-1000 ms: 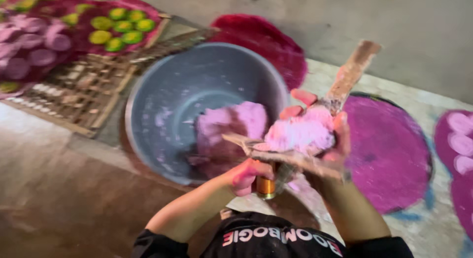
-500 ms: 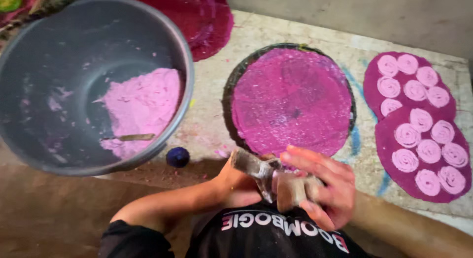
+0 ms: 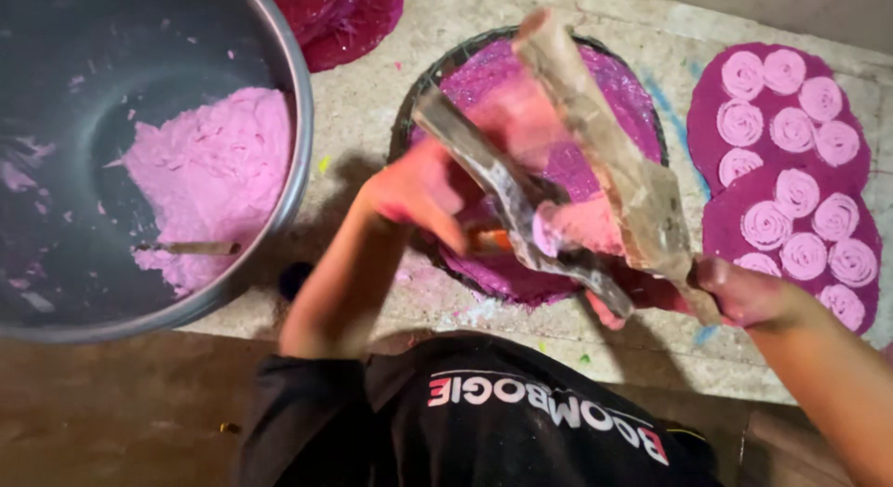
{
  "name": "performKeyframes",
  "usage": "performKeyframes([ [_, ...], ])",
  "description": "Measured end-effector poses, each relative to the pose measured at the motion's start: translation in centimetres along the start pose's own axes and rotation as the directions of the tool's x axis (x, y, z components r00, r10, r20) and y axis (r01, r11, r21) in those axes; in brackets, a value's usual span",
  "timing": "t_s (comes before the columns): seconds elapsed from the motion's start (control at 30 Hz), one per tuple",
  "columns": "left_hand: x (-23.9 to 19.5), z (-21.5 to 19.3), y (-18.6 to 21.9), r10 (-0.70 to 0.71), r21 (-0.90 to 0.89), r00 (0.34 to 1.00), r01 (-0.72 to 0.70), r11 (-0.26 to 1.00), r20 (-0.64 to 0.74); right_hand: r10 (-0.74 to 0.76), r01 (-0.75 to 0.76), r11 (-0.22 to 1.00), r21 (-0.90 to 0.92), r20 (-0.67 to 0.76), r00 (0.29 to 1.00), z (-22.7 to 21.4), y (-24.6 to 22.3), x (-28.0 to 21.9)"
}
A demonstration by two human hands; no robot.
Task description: The person uses a wooden hand press to scoop pink dough from a large metal bowl and form rose-shaped decorations on a purple mat. They repeatedly press the dough into the tool, release the shaped pieces onto the mat, and occasionally scrape excess dough back into the bowl.
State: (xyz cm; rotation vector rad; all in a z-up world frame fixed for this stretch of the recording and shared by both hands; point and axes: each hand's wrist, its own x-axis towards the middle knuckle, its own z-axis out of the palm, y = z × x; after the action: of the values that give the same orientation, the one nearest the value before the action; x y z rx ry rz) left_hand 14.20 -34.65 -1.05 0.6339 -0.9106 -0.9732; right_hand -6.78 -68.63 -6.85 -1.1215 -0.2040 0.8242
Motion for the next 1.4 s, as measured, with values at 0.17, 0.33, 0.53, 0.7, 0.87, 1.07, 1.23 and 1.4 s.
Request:
performKeyframes([
  [0.17, -0.4, -3.1, -3.4, 0.418, -0.429, 0.904, -0.416, 0.802, -0.096, 0.363, -0.352, 0.932, 0.091, -0.219, 0.906, -1.8, 2.3, -0.9],
  [0.33, -0.3, -5.7, -6.8, 0.407, -0.389, 0.878, -0.477, 0.788, -0.251, 0.299, -0.304, 0.951, -0.060, -0.085, 0.951, -3.1, -0.4, 0.7],
  [0.53, -0.5, -8.7, -8.5, 0.431, -0.447, 0.839, -0.542, 0.711, -0.332, 0.513, -0.591, 0.789, -0.164, -0.351, 0.783, -2.3, -1.9, 4.9],
  [0.7, -1.6, -9.5, -10.2, 0.386, -0.552, 0.827, -0.561, 0.617, -0.409, 0.516, -0.663, 0.714, -0.226, -0.471, 0.716, 0.7, -2.3, 6.7],
  [0.87, -0.7, -10.3, -11.1, 0.437, -0.600, 0.807, -0.589, 0.542, -0.398, 0.535, -0.705, 0.668, -0.237, -0.506, 0.677, 1.7, -4.6, 7.7],
  [1.07, -1.7, -11.2, -8.5, 0.434, -0.567, 0.834, -0.551, 0.613, -0.341, 0.344, -0.499, 0.788, -0.359, -0.415, 0.842, 2.3, -3.7, 8.8],
  [1.23, -1.1, -9.0, -9.5, 0.441, -0.560, 0.801, -0.599, 0.572, -0.405, 0.421, -0.565, 0.780, -0.269, -0.442, 0.792, 2.4, -4.2, 6.8],
  [1.4, 1.1, -10.3, -8.8, 0.458, -0.596, 0.819, -0.569, 0.567, -0.346, 0.259, -0.515, 0.739, -0.434, -0.522, 0.813, 2.0, -5.3, 7.1],
])
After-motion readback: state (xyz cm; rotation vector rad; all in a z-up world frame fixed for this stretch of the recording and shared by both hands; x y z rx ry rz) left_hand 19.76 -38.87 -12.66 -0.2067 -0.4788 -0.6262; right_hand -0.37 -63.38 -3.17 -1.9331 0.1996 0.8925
